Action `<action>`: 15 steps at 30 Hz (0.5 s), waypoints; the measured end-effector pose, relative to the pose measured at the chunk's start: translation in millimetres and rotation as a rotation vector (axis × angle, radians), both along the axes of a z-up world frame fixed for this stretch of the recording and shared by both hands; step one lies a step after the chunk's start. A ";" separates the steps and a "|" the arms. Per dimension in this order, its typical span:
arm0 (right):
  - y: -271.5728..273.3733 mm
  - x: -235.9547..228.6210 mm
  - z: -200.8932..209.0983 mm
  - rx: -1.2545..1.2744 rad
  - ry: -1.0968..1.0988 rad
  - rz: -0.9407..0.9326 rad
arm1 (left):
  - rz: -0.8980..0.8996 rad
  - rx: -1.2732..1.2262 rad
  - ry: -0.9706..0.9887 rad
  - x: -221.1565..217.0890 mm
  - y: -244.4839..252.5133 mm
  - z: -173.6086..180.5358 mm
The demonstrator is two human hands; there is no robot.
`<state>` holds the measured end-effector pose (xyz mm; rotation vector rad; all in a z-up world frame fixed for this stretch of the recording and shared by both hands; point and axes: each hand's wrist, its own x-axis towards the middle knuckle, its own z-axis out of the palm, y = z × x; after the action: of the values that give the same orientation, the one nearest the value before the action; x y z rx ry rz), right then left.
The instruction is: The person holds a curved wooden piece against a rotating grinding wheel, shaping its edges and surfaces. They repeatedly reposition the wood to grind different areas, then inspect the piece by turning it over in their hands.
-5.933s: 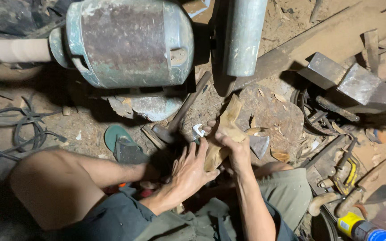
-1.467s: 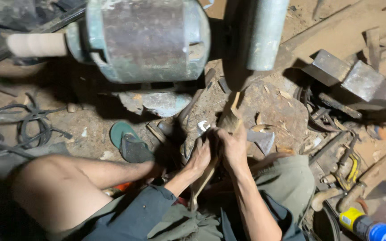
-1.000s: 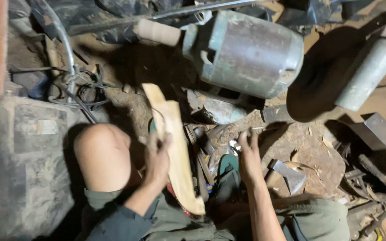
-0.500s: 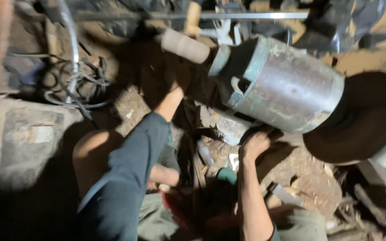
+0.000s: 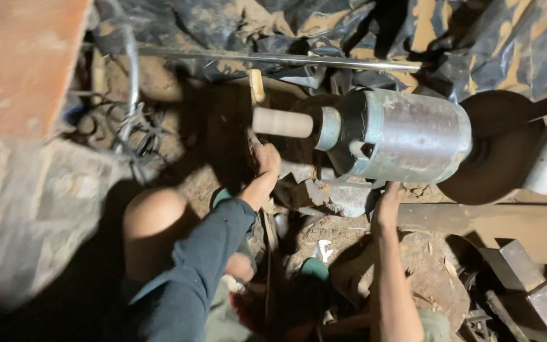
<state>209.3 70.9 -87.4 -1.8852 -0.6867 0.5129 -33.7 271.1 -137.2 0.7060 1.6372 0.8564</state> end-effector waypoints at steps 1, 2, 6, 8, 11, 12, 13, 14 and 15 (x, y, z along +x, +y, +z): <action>-9.7 -11.1 11.9 -0.050 -0.062 -0.018 | 0.015 0.049 0.030 -11.0 -6.7 12.8; -21.8 -23.1 28.7 -0.100 -0.124 -0.036 | 0.031 0.105 0.062 -24.6 -17.3 25.4; -54.0 -112.0 92.9 -0.232 -0.362 -0.034 | -0.097 0.188 0.197 -93.2 -86.3 71.6; -50.9 -161.8 110.7 -0.389 0.021 0.313 | -0.275 0.039 0.034 -118.9 -130.1 88.8; -33.0 -212.9 130.0 -0.209 0.526 0.469 | -0.394 -0.124 -0.301 -137.3 -161.5 118.4; -25.3 -221.4 136.8 -0.242 0.648 0.392 | -0.448 -0.109 -0.365 -138.3 -163.1 129.4; -18.5 -226.9 143.8 -0.272 0.764 0.324 | -0.493 -0.085 -0.431 -139.5 -162.7 139.6; -14.3 -230.8 150.7 -0.130 0.811 0.366 | -0.538 -0.059 -0.496 -141.8 -161.4 148.6; -9.0 -234.4 156.0 0.014 0.855 0.412 | -0.567 -0.072 -0.436 -146.2 -156.6 156.0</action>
<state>-25.1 61.9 68.6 -1.3072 -0.4777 1.4565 -179.9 114.5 18.8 0.8110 0.9970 0.4887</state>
